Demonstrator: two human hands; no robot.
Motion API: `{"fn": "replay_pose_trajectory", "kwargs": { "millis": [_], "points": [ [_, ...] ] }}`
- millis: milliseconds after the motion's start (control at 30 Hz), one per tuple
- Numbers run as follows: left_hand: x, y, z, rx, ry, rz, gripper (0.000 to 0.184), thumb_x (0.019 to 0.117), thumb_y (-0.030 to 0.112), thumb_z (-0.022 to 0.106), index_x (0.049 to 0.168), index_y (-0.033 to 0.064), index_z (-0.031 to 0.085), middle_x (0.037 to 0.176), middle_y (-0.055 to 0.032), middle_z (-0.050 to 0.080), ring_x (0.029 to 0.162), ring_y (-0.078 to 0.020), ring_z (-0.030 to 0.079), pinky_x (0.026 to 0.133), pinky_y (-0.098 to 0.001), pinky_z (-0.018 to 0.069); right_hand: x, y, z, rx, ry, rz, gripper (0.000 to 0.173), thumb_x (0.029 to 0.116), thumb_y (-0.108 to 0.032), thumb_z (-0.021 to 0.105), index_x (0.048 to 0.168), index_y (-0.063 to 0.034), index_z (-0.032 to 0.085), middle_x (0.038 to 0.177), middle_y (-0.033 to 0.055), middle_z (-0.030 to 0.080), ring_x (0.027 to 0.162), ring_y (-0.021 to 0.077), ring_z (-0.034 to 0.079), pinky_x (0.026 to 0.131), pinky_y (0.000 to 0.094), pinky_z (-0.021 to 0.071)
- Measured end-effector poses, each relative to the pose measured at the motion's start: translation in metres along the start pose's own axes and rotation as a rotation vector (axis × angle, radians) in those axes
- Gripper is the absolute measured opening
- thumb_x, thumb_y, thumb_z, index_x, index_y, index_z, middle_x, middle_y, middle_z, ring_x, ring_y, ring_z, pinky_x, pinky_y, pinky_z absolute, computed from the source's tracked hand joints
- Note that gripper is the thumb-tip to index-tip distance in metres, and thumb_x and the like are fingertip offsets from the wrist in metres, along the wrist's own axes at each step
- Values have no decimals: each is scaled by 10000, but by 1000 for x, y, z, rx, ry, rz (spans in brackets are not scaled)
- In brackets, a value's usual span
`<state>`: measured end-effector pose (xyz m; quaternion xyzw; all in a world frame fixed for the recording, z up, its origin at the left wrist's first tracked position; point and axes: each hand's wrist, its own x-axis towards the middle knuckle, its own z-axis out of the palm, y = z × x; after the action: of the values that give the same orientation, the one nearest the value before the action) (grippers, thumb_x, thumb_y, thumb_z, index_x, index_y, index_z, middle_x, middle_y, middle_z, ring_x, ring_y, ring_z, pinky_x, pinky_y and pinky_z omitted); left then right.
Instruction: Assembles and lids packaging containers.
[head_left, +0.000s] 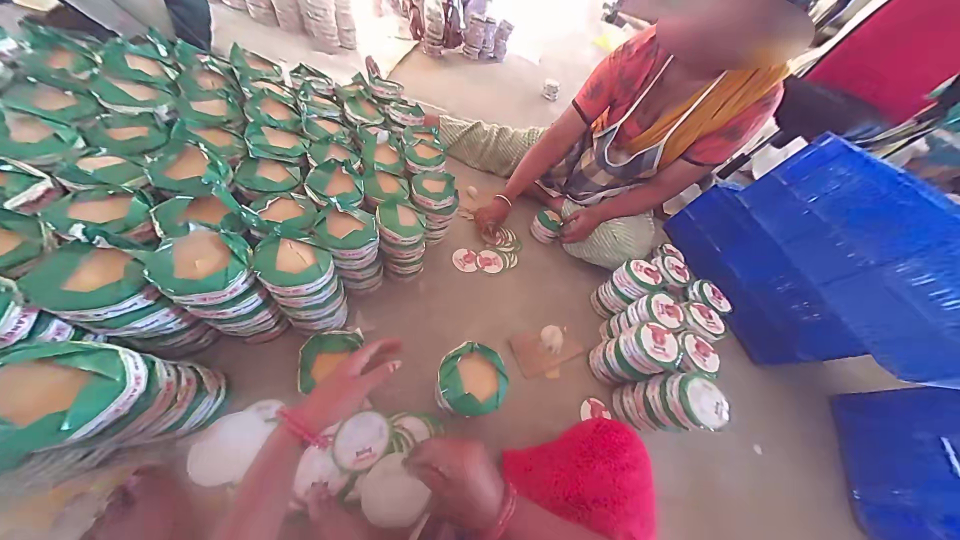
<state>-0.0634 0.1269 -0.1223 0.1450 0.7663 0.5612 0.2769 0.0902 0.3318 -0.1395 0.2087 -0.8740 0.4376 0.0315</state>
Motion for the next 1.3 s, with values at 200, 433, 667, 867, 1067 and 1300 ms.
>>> {"fn": "replay_pose_trajectory", "kwargs": {
  "millis": [200,433,667,867,1067,1300],
  "points": [
    [4,4,7,-66,39,32,457,1034,246,546,1442,42,516,1432,-130,574,1292,-203,577,1071,-388,482,28,-30,-41,290,20,193,192,748,-38,817,786,35,644,844,115,715,801,146,701,734,288,584],
    [0,11,4,-179,21,27,468,1042,276,506,1446,41,507,1447,-129,557,1283,-203,581,1060,-377,493,50,-56,-91,697,16,469,191,840,-14,716,858,-92,543,911,-22,707,812,37,670,730,240,565],
    [5,18,37,-285,19,47,485,1069,321,455,1460,36,490,1444,-134,558,1279,-228,585,1056,-410,496,93,-9,-147,-380,279,-29,311,1006,-43,496,1248,-24,691,1197,95,743,1035,186,734,881,378,607],
    [0,14,87,-196,-21,164,967,771,246,849,1537,-33,327,1504,-204,468,1365,-231,498,1127,-362,432,83,17,-124,-260,-176,-137,303,1013,-25,510,1230,-11,721,1301,168,696,1252,298,655,1083,418,513],
    [4,0,103,-331,37,241,880,797,221,802,1518,-26,363,1484,-176,482,1350,-178,504,1127,-325,434,62,21,-115,-431,-85,-256,314,975,-29,550,1236,-52,722,1259,108,729,1219,321,673,1021,448,552],
    [2,-5,104,-286,63,335,830,853,184,769,1555,21,357,1549,-148,443,1399,-158,475,1154,-310,422,42,30,-105,-559,-96,-367,311,976,-13,549,1206,-106,737,1285,52,722,1269,249,646,1084,408,517]
  ]
}}
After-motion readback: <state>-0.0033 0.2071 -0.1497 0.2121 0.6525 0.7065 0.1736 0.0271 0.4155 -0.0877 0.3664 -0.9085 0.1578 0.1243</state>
